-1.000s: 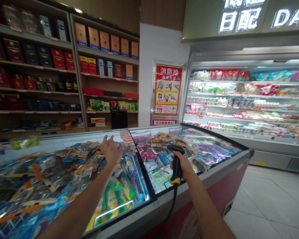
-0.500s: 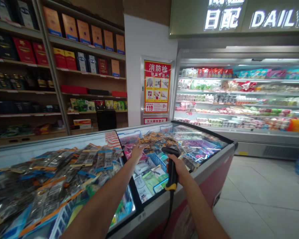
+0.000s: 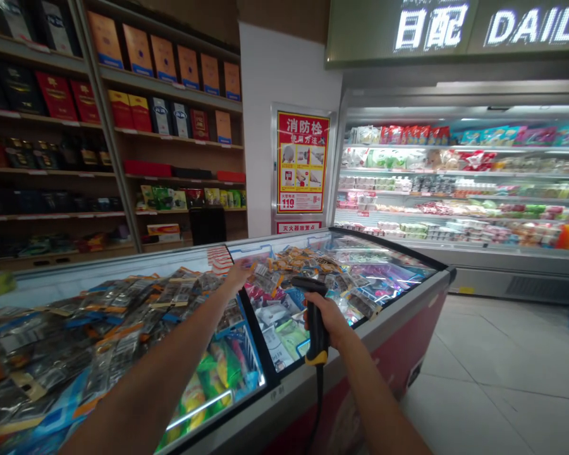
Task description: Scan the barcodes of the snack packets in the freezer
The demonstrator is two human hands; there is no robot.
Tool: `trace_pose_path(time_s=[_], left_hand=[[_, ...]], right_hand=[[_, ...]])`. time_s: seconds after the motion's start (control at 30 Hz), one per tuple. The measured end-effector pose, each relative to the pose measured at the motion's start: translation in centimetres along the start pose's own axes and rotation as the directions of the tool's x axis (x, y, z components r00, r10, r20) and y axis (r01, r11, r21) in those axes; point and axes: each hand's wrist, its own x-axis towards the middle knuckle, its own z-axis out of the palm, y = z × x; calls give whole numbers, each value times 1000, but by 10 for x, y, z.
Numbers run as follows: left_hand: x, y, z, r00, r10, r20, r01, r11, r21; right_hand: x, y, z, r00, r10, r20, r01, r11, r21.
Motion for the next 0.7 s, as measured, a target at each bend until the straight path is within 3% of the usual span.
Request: trace_pose_path(time_s=[0.1,0.23,0.7], left_hand=[[3,10,-29,998,50,-44,-44,990,131],[6,22,-51,992,89,-84,-65,966,251],[11,26,-66,987,142,-74,-105,920,376]], right_hand=[[-2,5,14,999,-12,47,14,999,-46],[-6,9,30,994,-23,110,36,993,-111],[-8,7,40,976,-46,214,80,985,-153]])
